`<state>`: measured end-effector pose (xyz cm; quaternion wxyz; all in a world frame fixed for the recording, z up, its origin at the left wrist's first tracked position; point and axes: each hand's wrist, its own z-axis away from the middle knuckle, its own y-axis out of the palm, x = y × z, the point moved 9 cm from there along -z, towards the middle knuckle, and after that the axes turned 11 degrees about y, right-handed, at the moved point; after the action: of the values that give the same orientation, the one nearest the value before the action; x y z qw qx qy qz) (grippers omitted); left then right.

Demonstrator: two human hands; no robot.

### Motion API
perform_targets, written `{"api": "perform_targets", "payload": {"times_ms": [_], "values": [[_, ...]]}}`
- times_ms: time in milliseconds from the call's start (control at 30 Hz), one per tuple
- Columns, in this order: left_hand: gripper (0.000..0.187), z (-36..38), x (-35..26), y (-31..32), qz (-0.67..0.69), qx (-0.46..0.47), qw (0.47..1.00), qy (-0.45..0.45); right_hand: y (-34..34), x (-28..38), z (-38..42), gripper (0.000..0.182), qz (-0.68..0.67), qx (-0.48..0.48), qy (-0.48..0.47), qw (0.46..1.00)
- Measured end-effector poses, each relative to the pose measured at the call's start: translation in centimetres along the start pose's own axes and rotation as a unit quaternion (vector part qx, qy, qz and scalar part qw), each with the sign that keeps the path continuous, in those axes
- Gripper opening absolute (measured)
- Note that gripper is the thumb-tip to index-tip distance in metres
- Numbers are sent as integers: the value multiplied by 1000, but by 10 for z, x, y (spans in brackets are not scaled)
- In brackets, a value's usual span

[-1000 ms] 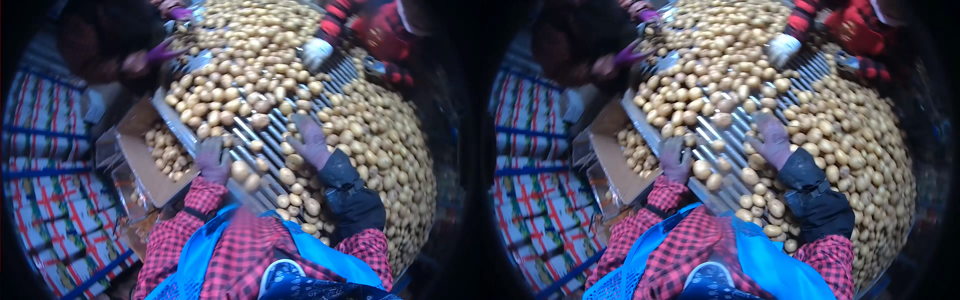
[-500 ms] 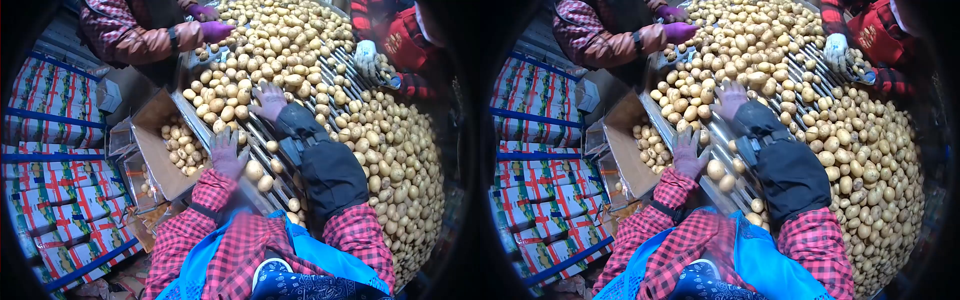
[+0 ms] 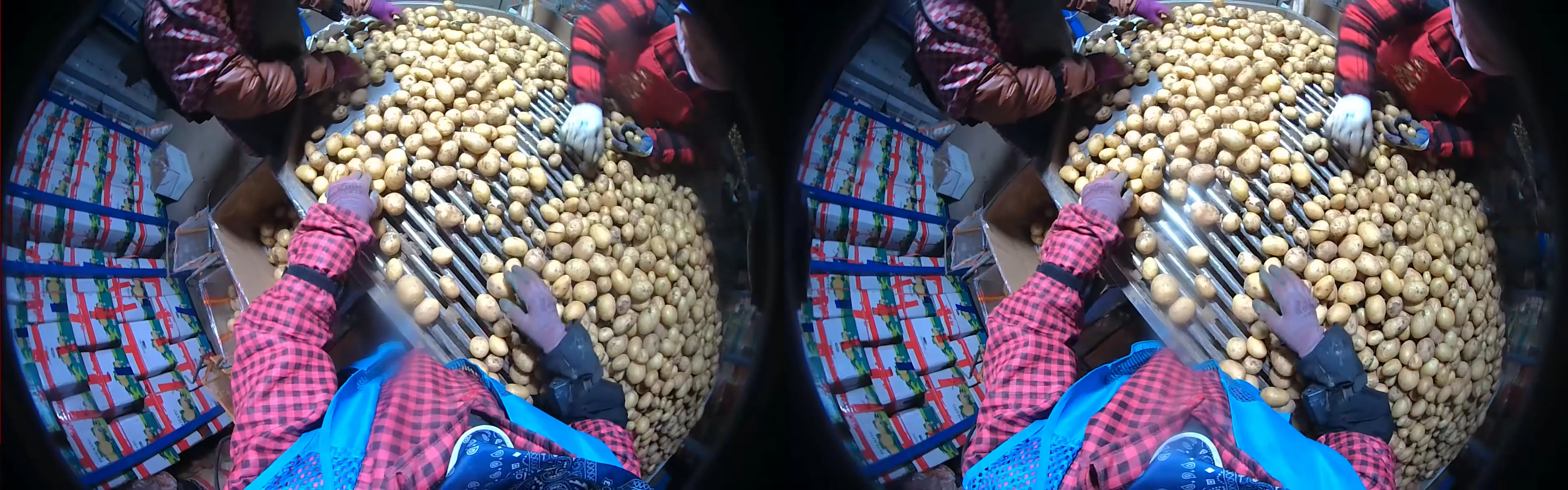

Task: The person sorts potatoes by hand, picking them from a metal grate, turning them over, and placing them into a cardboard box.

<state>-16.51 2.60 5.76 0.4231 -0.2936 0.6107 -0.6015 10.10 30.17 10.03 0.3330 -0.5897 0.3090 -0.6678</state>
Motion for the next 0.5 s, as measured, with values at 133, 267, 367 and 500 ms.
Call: {"api": "perform_targets", "payload": {"times_ms": [133,267,367,500], "values": [[45,-25,-19,0,-73,137,987,-44,13,-4,5,56,19,-15,22,999],[35,-19,-60,-28,-154,201,968,2,24,12,-7,58,-10,21,30,999],[25,-34,-28,36,-195,148,968,53,23,30,-13,56,2,23,0,1000],[42,-29,-13,31,-135,86,984,78,32,38,-15,60,-5,15,-34,999]]}}
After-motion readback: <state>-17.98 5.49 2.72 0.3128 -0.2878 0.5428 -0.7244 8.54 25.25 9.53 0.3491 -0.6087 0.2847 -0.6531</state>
